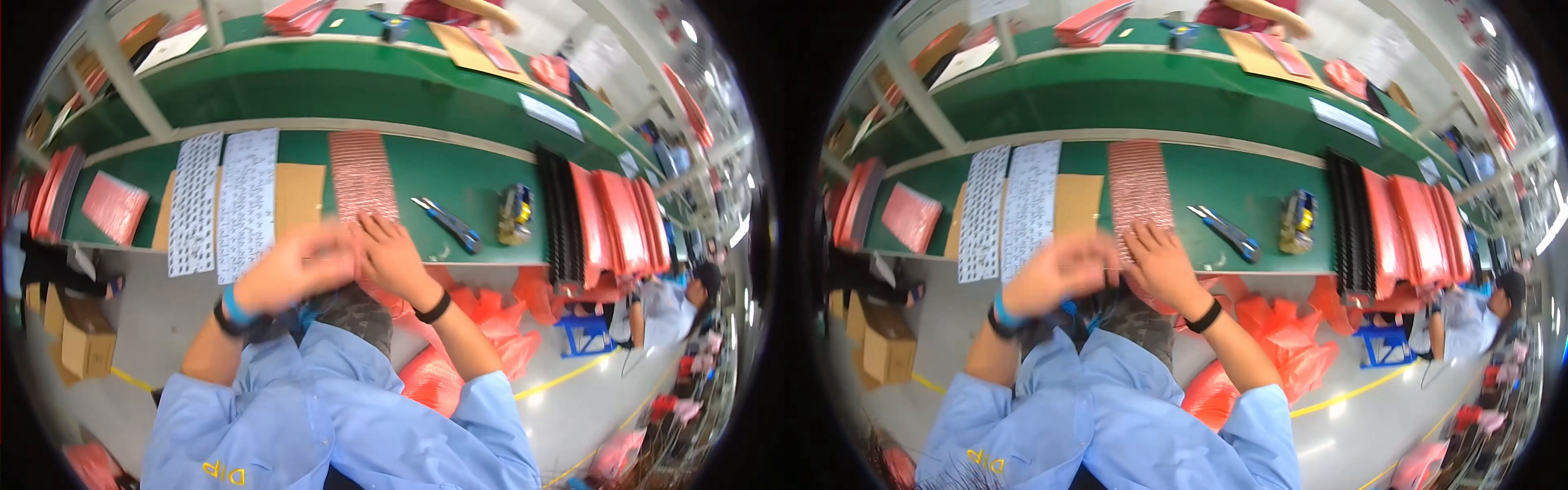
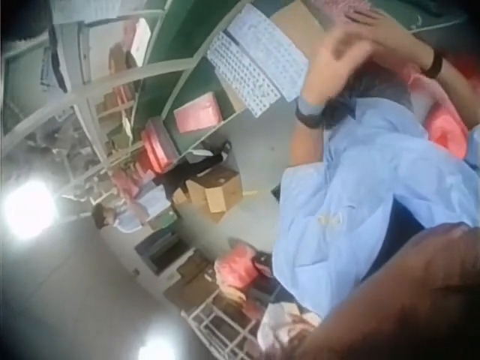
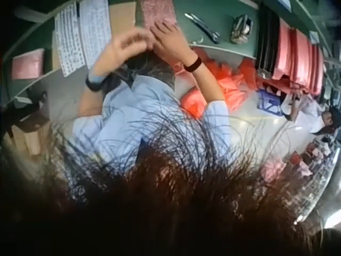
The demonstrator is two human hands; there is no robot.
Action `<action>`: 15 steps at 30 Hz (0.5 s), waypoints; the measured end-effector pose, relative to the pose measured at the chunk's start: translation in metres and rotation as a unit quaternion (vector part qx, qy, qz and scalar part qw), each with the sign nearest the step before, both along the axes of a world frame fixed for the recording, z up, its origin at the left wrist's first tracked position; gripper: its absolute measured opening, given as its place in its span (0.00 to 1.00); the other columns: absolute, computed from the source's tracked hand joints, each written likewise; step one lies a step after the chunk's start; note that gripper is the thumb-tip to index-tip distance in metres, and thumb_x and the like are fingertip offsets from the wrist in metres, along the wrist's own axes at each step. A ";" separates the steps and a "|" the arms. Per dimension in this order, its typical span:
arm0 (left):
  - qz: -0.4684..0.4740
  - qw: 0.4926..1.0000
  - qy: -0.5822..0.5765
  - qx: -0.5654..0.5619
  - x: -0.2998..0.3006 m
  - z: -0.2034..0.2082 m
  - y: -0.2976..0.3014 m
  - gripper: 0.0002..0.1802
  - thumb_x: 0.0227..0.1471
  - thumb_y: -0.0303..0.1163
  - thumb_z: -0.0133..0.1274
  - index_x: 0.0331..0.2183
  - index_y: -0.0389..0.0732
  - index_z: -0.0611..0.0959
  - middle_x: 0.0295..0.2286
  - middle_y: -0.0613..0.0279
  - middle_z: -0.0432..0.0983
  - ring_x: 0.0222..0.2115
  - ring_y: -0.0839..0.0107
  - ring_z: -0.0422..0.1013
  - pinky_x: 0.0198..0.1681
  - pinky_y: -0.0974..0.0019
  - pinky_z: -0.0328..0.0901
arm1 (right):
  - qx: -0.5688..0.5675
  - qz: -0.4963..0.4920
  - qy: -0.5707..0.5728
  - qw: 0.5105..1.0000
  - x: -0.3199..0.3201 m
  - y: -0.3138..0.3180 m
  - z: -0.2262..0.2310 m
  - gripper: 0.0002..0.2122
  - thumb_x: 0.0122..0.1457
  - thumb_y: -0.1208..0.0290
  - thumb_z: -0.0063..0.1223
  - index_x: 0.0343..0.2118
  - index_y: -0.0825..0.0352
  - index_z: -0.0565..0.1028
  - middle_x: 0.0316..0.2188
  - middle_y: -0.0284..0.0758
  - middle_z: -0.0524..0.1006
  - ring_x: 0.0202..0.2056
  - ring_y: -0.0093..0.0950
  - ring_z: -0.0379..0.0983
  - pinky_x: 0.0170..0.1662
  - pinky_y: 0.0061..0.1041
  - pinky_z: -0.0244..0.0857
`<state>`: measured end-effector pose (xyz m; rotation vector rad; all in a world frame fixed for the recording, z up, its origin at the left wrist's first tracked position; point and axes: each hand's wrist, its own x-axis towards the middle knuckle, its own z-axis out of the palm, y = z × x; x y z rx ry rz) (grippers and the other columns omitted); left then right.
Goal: Packaging components into pink bubble wrap sleeves and securing them with tape on an assembly line.
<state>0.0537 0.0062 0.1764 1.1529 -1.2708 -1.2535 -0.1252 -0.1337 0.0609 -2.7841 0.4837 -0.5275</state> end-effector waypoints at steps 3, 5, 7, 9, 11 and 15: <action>-0.132 0.957 0.070 0.249 -0.005 -0.050 0.094 0.16 0.65 0.38 0.57 0.48 0.39 0.82 0.39 0.61 0.82 0.38 0.74 0.77 0.42 0.69 0.72 | 0.028 0.030 0.010 0.999 0.007 -0.013 0.016 0.24 0.62 0.68 0.58 0.62 0.64 0.74 0.65 0.42 0.70 0.62 0.48 0.66 0.66 0.44 0.60; 0.050 0.962 0.114 0.243 0.000 -0.107 0.133 0.16 0.67 0.38 0.54 0.47 0.37 0.82 0.37 0.61 0.82 0.36 0.75 0.77 0.40 0.70 0.71 | 0.054 0.063 0.011 0.996 0.018 -0.025 0.012 0.22 0.62 0.70 0.58 0.60 0.64 0.75 0.65 0.41 0.70 0.61 0.47 0.66 0.64 0.43 0.62; 0.215 0.938 0.148 0.228 0.012 -0.130 0.148 0.16 0.68 0.39 0.52 0.46 0.35 0.82 0.35 0.61 0.82 0.34 0.76 0.77 0.37 0.72 0.70 | 0.069 0.074 0.013 0.995 0.018 -0.028 0.015 0.21 0.62 0.71 0.58 0.59 0.64 0.76 0.65 0.41 0.71 0.60 0.46 0.67 0.64 0.43 0.63; 0.343 0.889 0.247 0.177 0.033 -0.134 0.142 0.18 0.69 0.39 0.50 0.45 0.33 0.82 0.33 0.59 0.83 0.31 0.76 0.76 0.34 0.74 0.69 | 0.104 0.065 0.015 0.992 0.016 -0.032 0.027 0.20 0.61 0.73 0.58 0.58 0.64 0.77 0.64 0.40 0.72 0.59 0.46 0.67 0.63 0.41 0.64; 0.400 0.855 0.297 0.148 0.044 -0.141 0.140 0.19 0.69 0.40 0.49 0.44 0.32 0.82 0.33 0.58 0.83 0.30 0.76 0.76 0.33 0.75 0.68 | 0.119 0.059 0.018 0.991 0.021 -0.035 0.030 0.20 0.61 0.74 0.57 0.57 0.64 0.78 0.64 0.40 0.72 0.59 0.45 0.68 0.62 0.40 0.65; 0.406 0.892 0.154 0.123 0.035 -0.145 0.140 0.19 0.69 0.38 0.50 0.43 0.29 0.82 0.31 0.55 0.83 0.28 0.74 0.76 0.31 0.75 0.68 | 0.163 0.066 0.028 0.984 0.022 -0.044 0.023 0.20 0.62 0.72 0.56 0.58 0.64 0.77 0.65 0.40 0.71 0.60 0.45 0.67 0.63 0.39 0.64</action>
